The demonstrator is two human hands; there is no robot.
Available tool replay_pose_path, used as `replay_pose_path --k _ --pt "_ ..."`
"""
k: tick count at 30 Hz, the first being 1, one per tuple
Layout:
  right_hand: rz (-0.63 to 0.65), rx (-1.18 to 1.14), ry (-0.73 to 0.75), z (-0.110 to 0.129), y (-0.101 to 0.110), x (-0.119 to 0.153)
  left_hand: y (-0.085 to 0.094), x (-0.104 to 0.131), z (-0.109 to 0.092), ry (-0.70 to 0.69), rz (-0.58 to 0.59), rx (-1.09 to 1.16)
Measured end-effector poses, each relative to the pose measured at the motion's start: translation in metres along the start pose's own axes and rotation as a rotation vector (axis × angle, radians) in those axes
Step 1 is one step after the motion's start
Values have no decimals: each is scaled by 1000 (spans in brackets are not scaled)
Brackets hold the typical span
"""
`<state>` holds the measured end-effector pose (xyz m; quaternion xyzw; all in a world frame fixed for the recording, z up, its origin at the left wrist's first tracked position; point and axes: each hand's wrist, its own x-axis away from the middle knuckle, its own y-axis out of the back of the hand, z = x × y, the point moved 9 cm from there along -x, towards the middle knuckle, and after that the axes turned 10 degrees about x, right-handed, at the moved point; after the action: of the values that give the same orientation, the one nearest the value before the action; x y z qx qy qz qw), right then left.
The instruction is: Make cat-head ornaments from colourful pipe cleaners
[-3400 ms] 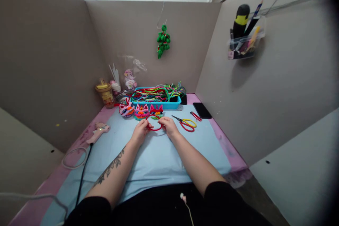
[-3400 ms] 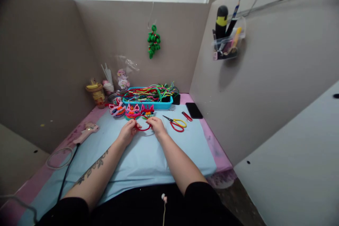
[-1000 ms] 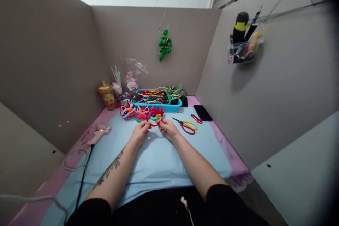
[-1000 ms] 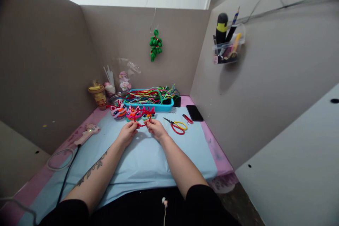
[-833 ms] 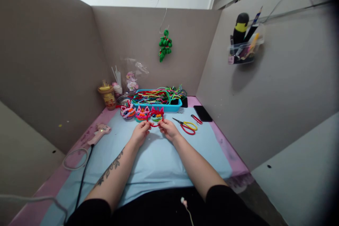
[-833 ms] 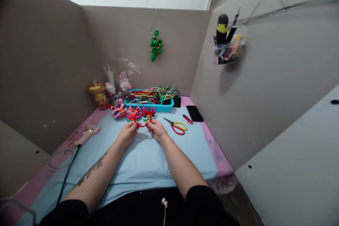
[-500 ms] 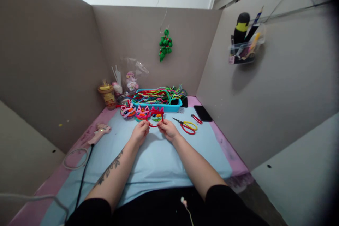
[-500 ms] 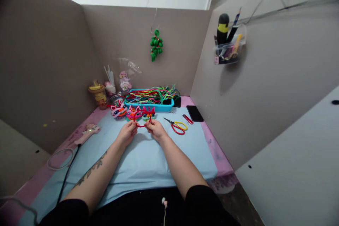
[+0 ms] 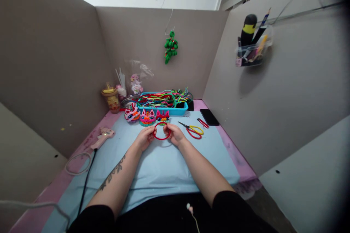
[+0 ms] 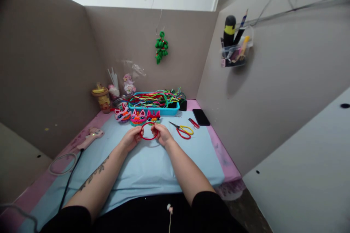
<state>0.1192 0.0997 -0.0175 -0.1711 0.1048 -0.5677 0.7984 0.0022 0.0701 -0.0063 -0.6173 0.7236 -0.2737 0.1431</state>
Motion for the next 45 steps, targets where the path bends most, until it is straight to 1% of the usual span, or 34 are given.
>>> replay_pose_path --k 5,9,12,15,18,20,23,26,29,32,34,37,40,45 --pt "-13 19 20 4 0 2 -2 3 -2 -8 -16 35" --pt "0 71 -2 3 0 2 -3 5 1 36 -12 20" --pt "-3 124 -11 2 1 2 -3 4 5 72 5 5" --pt "29 167 -14 1 -3 3 -2 3 8 92 26 -15" --pt "59 161 -34 -3 -7 2 -1 3 11 103 44 -43" --pt "47 143 -43 -6 -7 2 -3 3 12 111 62 -60" --pt "6 136 -25 -4 -7 3 -5 4 11 88 59 -67" --pt "-13 134 -18 -2 -7 4 -2 3 9 76 17 -41" --pt "-7 117 -35 -3 -6 2 5 0 9 82 -44 50" --pt "-5 68 -38 -4 -2 -1 16 -3 3 25 -116 184" --pt "-4 44 -31 -4 -1 -2 20 -5 0 -15 -133 251" --pt "28 70 -9 -5 -4 -3 20 -6 -2 -46 -112 294" --pt "52 108 35 -5 -9 -2 17 -6 0 -52 -79 278" --pt "9 137 61 -5 -6 -3 15 -7 5 -19 -48 206"
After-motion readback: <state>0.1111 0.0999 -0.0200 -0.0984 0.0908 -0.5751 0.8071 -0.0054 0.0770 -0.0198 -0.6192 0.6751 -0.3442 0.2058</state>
